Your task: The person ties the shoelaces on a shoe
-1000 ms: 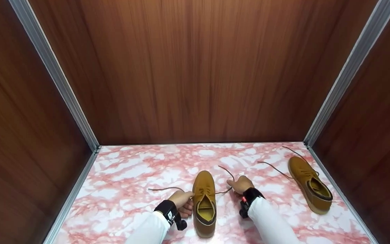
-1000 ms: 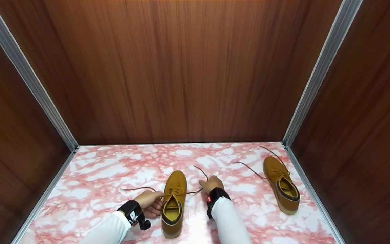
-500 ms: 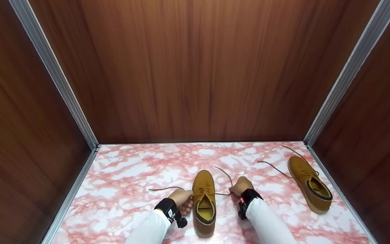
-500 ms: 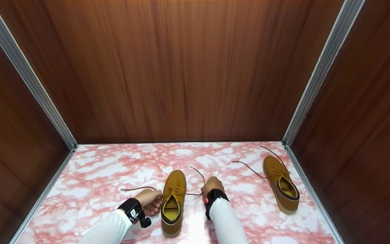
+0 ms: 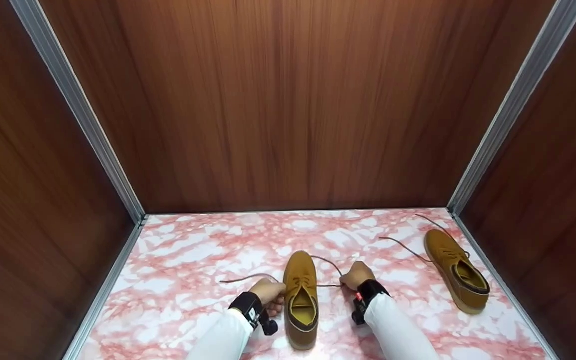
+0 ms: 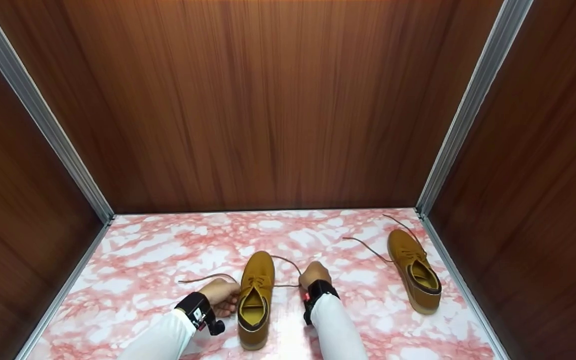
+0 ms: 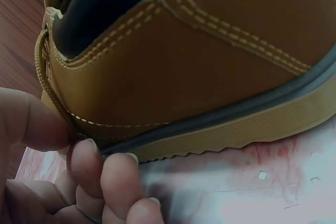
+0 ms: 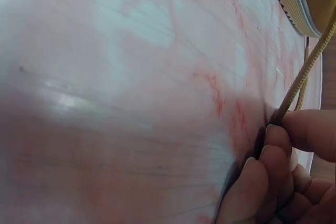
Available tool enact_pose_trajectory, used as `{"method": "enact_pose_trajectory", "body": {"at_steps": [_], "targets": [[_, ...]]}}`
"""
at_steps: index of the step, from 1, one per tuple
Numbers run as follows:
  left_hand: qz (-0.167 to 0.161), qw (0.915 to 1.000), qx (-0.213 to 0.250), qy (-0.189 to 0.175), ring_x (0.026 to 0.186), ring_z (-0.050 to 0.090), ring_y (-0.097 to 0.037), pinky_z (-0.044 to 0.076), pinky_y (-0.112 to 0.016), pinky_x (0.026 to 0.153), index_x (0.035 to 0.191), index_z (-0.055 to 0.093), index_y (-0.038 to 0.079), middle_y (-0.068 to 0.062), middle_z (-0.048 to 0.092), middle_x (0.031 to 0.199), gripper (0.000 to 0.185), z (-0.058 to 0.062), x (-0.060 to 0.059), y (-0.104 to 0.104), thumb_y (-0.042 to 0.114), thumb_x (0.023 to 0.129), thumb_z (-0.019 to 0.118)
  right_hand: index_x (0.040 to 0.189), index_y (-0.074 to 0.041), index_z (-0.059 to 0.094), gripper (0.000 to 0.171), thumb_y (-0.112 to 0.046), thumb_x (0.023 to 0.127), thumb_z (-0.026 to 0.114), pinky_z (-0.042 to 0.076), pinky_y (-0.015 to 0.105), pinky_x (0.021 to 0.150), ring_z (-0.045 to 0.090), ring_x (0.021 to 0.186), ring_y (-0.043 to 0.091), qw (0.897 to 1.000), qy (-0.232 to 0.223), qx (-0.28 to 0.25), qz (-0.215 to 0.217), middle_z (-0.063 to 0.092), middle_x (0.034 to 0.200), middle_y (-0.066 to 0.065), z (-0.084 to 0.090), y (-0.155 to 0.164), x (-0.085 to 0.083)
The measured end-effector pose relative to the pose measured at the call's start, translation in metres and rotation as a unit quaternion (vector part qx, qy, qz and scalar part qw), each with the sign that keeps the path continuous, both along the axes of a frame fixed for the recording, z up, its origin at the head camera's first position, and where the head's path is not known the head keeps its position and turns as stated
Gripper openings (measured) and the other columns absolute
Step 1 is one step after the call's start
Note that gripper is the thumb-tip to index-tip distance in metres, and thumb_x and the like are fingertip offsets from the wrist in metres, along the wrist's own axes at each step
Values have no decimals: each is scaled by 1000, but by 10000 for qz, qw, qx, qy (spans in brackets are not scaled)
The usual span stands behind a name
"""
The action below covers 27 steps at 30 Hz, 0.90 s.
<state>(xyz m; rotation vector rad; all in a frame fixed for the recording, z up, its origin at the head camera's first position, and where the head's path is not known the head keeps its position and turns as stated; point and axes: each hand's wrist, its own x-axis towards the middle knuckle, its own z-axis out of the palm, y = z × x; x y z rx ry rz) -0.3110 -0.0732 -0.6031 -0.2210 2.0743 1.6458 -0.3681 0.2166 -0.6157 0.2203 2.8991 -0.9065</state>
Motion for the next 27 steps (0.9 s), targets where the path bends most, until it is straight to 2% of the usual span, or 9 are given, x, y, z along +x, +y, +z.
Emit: {"method": "enact_pose_trajectory", "body": {"at_steps": [4, 8, 10, 14, 16, 19, 22, 27], "targets": [[14, 9987, -316, 396, 45, 50, -8, 39, -18, 40, 66, 56, 14, 4, 54, 55, 15, -1, -3, 0, 15, 80, 61, 63, -8, 69, 14, -16, 68, 80, 47, 25, 59, 55, 55, 15, 9996, -16, -269, -102, 59, 57, 0, -1, 1, 1], [345, 9955, -374, 803, 40, 45, -8, 33, -19, 35, 67, 53, 14, 2, 56, 52, 15, -2, -8, 1, 11, 79, 61, 63, -8, 71, 12, -17, 69, 77, 46, 24, 57, 56, 54, 14, 9985, 25, -465, -277, 58, 55, -1, -2, 2, 2], [619, 9927, -262, 1006, 41, 45, -7, 32, -18, 36, 72, 52, 13, -1, 65, 60, 11, -3, -11, 2, 9, 80, 59, 63, -8, 71, 14, -18, 70, 75, 47, 25, 59, 58, 57, 16, 9981, 71, -485, -369, 59, 56, 0, -2, 4, 3], [1104, 9841, 5, 1395, 51, 55, -7, 35, -17, 41, 83, 54, 9, -13, 78, 87, 3, -1, -18, 3, 8, 85, 55, 65, -7, 73, 14, -18, 73, 74, 50, 25, 64, 62, 58, 15, 9968, 175, -630, -454, 68, 60, 2, -4, 10, 4], [1263, 9805, 117, 1504, 55, 60, -8, 36, -17, 42, 87, 56, 8, -17, 79, 92, 1, 1, -22, 5, 8, 88, 55, 66, -6, 75, 11, -15, 73, 73, 51, 23, 60, 63, 53, 11, 9929, 115, -1065, -523, 69, 58, 1, -7, 13, 3], [1411, 9752, 151, 1696, 57, 62, -10, 38, -16, 44, 91, 59, 5, -15, 78, 86, 5, 7, -26, 7, 6, 89, 54, 66, -3, 74, 8, -7, 72, 72, 52, 22, 51, 62, 46, 9, 9774, -127, -1980, -729, 67, 52, 1, -10, 15, 1], [1455, 9704, 163, 1921, 57, 63, -11, 41, -17, 46, 95, 60, 3, -7, 75, 78, 9, 15, -31, 10, 4, 88, 54, 66, 0, 72, 7, -2, 73, 72, 54, 23, 47, 63, 46, 10, 9619, -317, -2586, -832, 66, 51, 2, -9, 15, 2], [1138, 9640, 113, 2400, 61, 65, -15, 51, -22, 59, 105, 62, -2, -22, 76, 85, 16, 27, -35, 15, 1, 93, 52, 67, 1, 71, 9, 0, 76, 73, 55, 23, 48, 64, 46, 10, 9618, -346, -2610, -755, 67, 52, 3, -8, 15, 2]]}}
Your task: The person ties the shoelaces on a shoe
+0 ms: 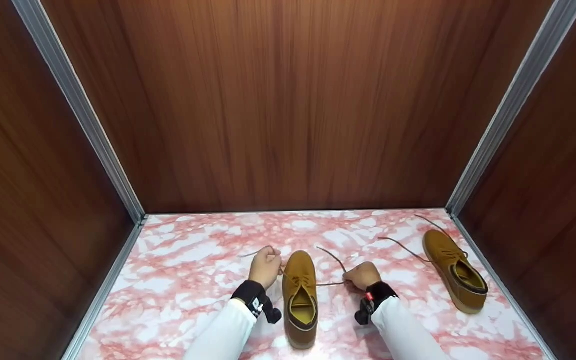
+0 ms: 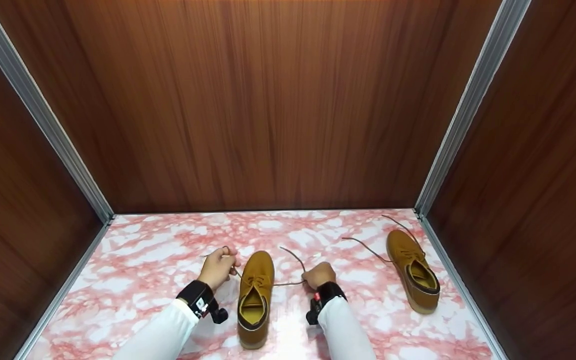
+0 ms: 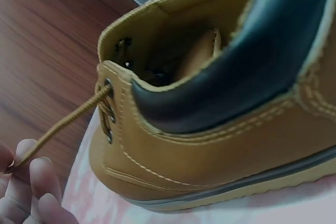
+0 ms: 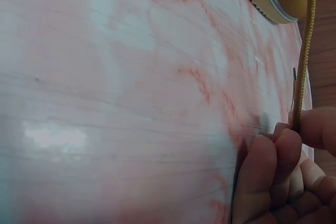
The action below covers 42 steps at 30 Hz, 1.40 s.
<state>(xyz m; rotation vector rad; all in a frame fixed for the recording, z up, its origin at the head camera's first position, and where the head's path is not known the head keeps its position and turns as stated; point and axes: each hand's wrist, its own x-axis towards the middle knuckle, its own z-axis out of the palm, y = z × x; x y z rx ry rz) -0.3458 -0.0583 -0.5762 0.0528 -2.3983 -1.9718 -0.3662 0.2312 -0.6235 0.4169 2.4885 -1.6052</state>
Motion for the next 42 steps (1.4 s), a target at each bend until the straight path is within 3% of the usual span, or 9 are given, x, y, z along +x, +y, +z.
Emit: {"method": "enact_pose_trajectory", "body": {"at_steps": [3, 10, 13, 16, 20, 29, 34, 38, 42], "targets": [[-194, 9988, -369, 253, 65, 65, -13, 52, -22, 63, 111, 64, -3, -27, 76, 92, 19, 6, -1, 3, 3, 98, 52, 69, 2, 71, 8, -1, 76, 73, 55, 23, 49, 63, 47, 10, 10000, -27, -80, -6, 68, 53, 3, -3, 1, -2], [-401, 9841, -1542, 778, 77, 69, -13, 50, -25, 68, 120, 70, 8, -10, 79, 90, 22, 20, 0, 19, 10, 103, 56, 78, 6, 73, 13, -5, 86, 71, 56, 22, 50, 63, 49, 9, 9986, -93, -524, -6, 67, 56, 2, -6, 4, -2], [-721, 9761, -1785, 1009, 86, 73, -18, 54, -29, 71, 124, 71, 13, -7, 80, 96, 24, 24, 3, 27, 11, 104, 58, 80, 6, 73, 14, -6, 88, 70, 56, 22, 50, 63, 50, 8, 9981, -124, -606, -28, 68, 57, 1, -4, 4, 0], [-1160, 9664, -1935, 1230, 98, 74, -21, 59, -35, 86, 126, 72, 14, -7, 80, 111, 26, 26, 6, 33, 11, 104, 60, 81, 6, 73, 15, -6, 90, 69, 55, 22, 50, 62, 50, 8, 9977, -161, -662, -66, 67, 58, 1, -3, 3, 1], [-1500, 9573, -2104, 1296, 100, 73, -17, 57, -35, 96, 119, 76, 15, -3, 80, 108, 21, 23, 8, 33, 14, 103, 63, 84, 7, 74, 18, -7, 92, 68, 55, 23, 51, 62, 49, 8, 9968, -166, -774, -59, 67, 58, 1, -2, 3, 3], [-1302, 9574, -2357, 1044, 76, 66, -7, 54, -27, 75, 98, 76, 14, 2, 79, 86, 6, 16, 7, 21, 20, 96, 74, 96, 9, 72, 17, -8, 95, 68, 58, 23, 54, 62, 53, 8, 9938, -282, -1072, -127, 70, 65, 2, 1, 5, 7], [-1131, 9571, -2467, 1018, 68, 57, -5, 50, -24, 67, 88, 75, 14, 3, 72, 76, 10, 12, 5, 16, 21, 95, 76, 98, 6, 70, 20, -13, 97, 68, 59, 26, 58, 63, 57, 9, 9950, -326, -938, -61, 71, 68, 2, 11, 7, 13], [-1213, 9621, -2302, 817, 69, 60, -6, 50, -23, 67, 88, 72, 10, 0, 73, 78, 11, 11, 4, 13, 18, 96, 73, 92, 1, 71, 20, -18, 97, 70, 61, 30, 61, 64, 59, 11, 9973, -207, -704, -27, 70, 69, 2, 20, 8, 14], [-1400, 9689, -1980, 492, 76, 69, -12, 53, -24, 69, 94, 70, 6, -7, 78, 85, 7, 12, 3, 11, 11, 98, 67, 81, -4, 69, 23, -20, 97, 71, 55, 30, 59, 61, 60, 13, 9991, 245, -226, 264, 65, 67, 1, 33, 7, 10]]}}
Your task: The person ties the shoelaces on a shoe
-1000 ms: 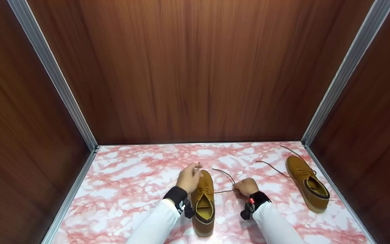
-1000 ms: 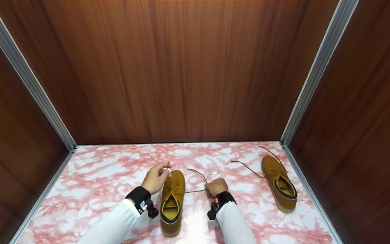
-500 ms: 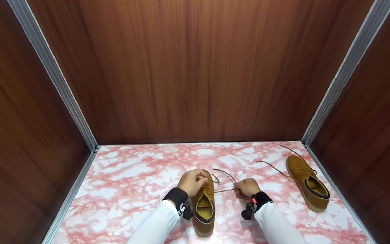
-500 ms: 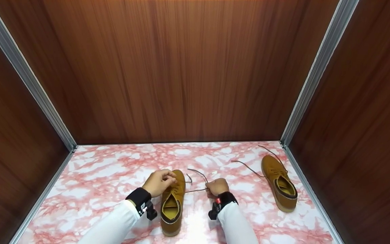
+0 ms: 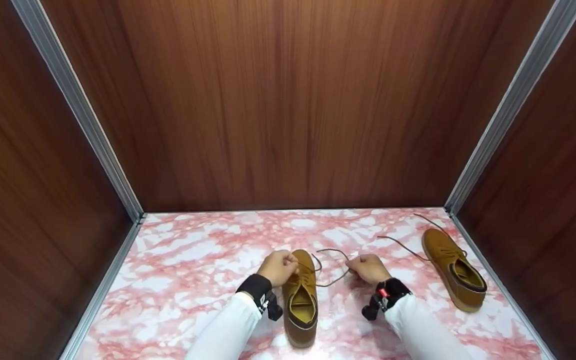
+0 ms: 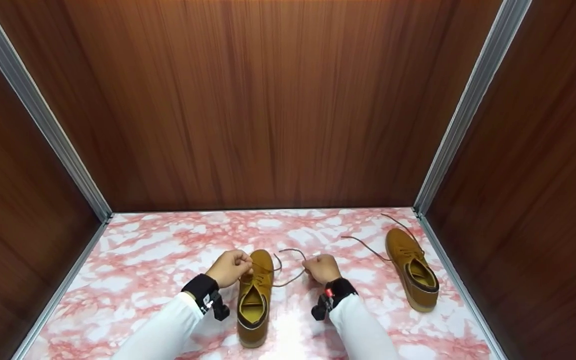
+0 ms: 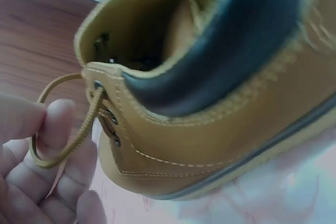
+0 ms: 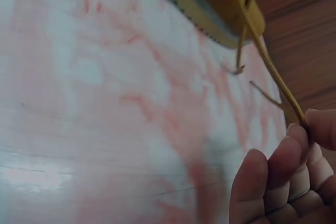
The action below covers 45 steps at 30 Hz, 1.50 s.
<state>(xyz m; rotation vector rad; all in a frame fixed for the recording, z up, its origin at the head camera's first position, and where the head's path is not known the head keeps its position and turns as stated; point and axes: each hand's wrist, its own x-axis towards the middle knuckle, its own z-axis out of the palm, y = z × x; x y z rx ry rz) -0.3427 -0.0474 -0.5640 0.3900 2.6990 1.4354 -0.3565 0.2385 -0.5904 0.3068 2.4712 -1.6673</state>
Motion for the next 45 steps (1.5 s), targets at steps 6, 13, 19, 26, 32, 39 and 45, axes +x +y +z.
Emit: {"method": "enact_pose_trajectory", "body": {"at_steps": [6, 13, 19, 26, 32, 39, 45], "targets": [[-43, 9999, -27, -126, 73, 66, -8, 52, -23, 69, 89, 72, 8, -4, 80, 85, 12, 5, 0, 4, 15, 98, 68, 87, -1, 69, 18, -16, 97, 70, 56, 25, 60, 58, 62, 10, 9988, 208, -378, 217, 64, 74, 0, 22, -6, -6], [7, 9998, -109, 144, 70, 60, -6, 52, -27, 72, 85, 73, 9, -3, 75, 80, 16, 6, 2, 8, 17, 98, 69, 92, -1, 69, 17, -17, 97, 71, 58, 25, 61, 56, 65, 9, 9967, 374, -579, 429, 62, 78, -1, 41, -15, -8], [-110, 9998, -73, 153, 78, 56, -9, 49, -27, 77, 89, 73, 7, 0, 68, 85, 15, 4, 1, 3, 15, 97, 63, 96, 5, 68, 18, -14, 98, 70, 56, 22, 62, 56, 65, 8, 9952, 656, -537, 491, 60, 76, -3, 62, -30, -13], [-370, 9993, 19, 15, 76, 56, -7, 49, -24, 73, 93, 75, 5, 2, 67, 83, 11, 3, 2, 5, 14, 96, 70, 91, -4, 70, 14, -16, 98, 70, 57, 21, 62, 57, 65, 8, 9935, 903, -316, 619, 63, 78, -3, 84, -56, -24], [-621, 9980, -30, -151, 79, 58, -7, 51, -23, 75, 93, 76, 5, 1, 70, 87, 14, 4, 2, 11, 19, 92, 75, 94, 0, 72, 15, -15, 98, 70, 54, 19, 59, 56, 62, 7, 9912, 1043, -273, 770, 62, 74, -5, 95, -72, -32], [-698, 9966, 129, -407, 82, 62, -6, 54, -24, 79, 93, 80, 11, 2, 75, 90, 23, 5, 3, 17, 32, 85, 82, 99, 4, 73, 20, -16, 98, 71, 54, 20, 61, 56, 62, 8, 9901, 1125, -185, 815, 64, 76, -4, 105, -80, -38], [-722, 9969, -15, -305, 68, 55, -4, 46, -20, 66, 82, 79, 9, 11, 64, 71, 23, 4, 3, 23, 30, 90, 80, 95, -1, 73, 15, -16, 98, 72, 54, 21, 60, 57, 62, 8, 9889, 1104, -345, 938, 64, 76, -5, 109, -85, -42]]}}
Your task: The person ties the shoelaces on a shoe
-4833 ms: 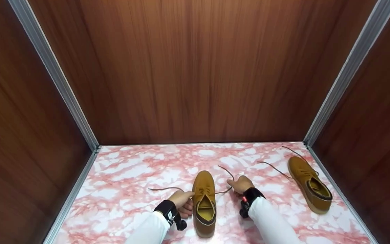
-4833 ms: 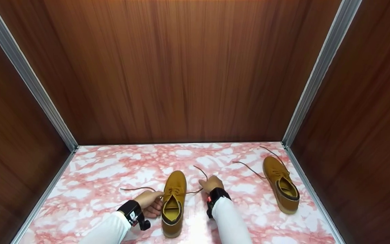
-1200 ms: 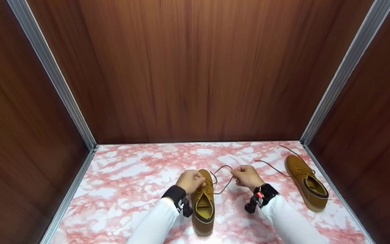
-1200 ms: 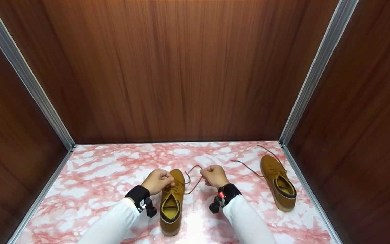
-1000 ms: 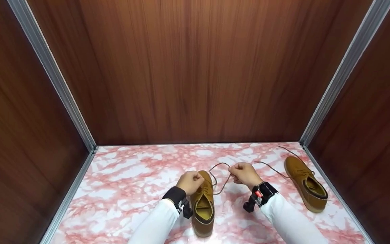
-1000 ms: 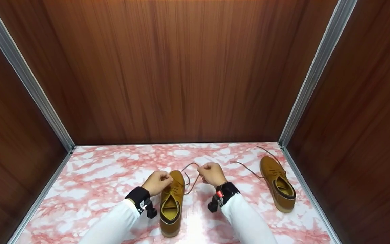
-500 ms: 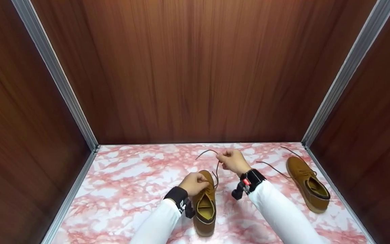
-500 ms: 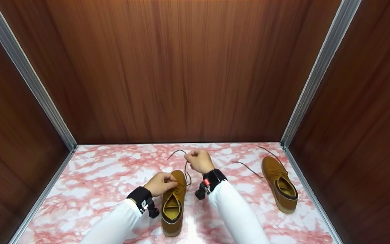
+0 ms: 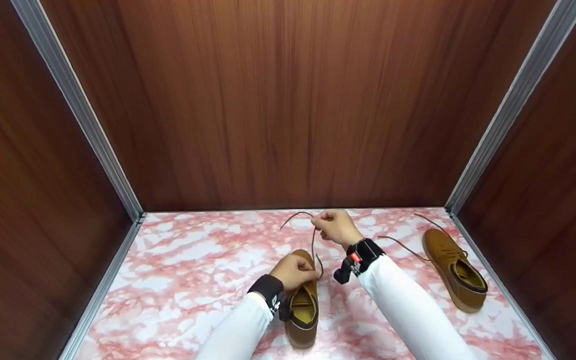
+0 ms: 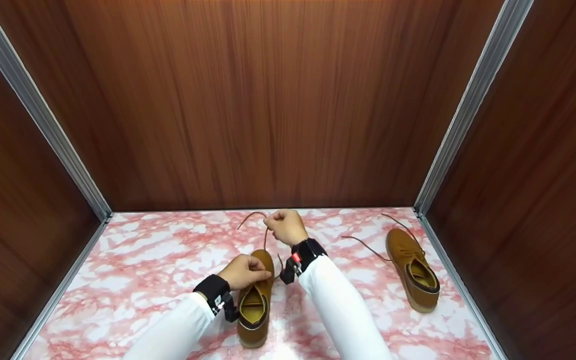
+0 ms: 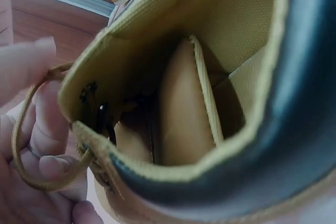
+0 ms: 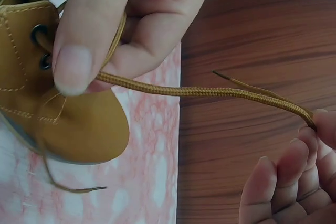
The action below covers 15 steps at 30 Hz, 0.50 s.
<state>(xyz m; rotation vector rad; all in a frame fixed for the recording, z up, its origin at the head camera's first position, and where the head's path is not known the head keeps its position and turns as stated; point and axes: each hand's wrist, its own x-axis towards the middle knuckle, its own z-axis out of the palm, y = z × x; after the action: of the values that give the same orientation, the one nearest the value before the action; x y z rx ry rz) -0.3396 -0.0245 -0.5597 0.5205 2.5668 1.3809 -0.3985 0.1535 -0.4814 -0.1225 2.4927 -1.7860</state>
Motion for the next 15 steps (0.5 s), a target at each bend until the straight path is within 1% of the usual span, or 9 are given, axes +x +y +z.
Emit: {"method": "enact_pose_trajectory", "body": {"at_steps": [4, 6, 7, 10, 15], "targets": [[-3, 10000, -17, 80, 67, 51, -4, 42, -19, 64, 80, 76, 6, 13, 56, 69, 23, -1, -1, 1, 25, 93, 76, 106, -2, 75, 18, -19, 100, 70, 54, 21, 62, 58, 65, 8, 9991, -70, 21, 416, 68, 83, -2, 1, 0, 0], [41, 10000, 68, 42, 65, 51, -4, 42, -19, 62, 79, 74, 5, 12, 55, 68, 24, -2, -1, 0, 24, 94, 75, 114, -3, 75, 22, -20, 101, 69, 54, 21, 63, 59, 67, 9, 9986, -132, 62, 515, 69, 87, 1, -1, 4, 0], [54, 9999, 136, 34, 64, 51, -4, 42, -18, 61, 79, 74, 4, 12, 55, 67, 25, -3, -1, -1, 23, 94, 75, 116, -3, 75, 23, -20, 102, 68, 54, 21, 64, 60, 67, 9, 9984, -164, 81, 526, 70, 90, 3, -3, 6, 0], [94, 9993, 359, -15, 62, 50, -4, 41, -18, 59, 78, 72, 1, 11, 54, 65, 26, -5, -2, -3, 22, 94, 74, 119, -1, 73, 25, -20, 103, 67, 54, 21, 64, 60, 67, 8, 9986, -250, 134, 436, 69, 90, 3, -13, 18, -1], [141, 9984, 551, -80, 63, 49, -4, 39, -17, 59, 74, 67, 1, 11, 54, 64, 29, -8, -3, -7, 20, 95, 74, 112, 1, 72, 22, -19, 102, 67, 51, 18, 59, 59, 63, 8, 9988, -282, 314, 259, 68, 85, 0, -32, 39, 0]]}}
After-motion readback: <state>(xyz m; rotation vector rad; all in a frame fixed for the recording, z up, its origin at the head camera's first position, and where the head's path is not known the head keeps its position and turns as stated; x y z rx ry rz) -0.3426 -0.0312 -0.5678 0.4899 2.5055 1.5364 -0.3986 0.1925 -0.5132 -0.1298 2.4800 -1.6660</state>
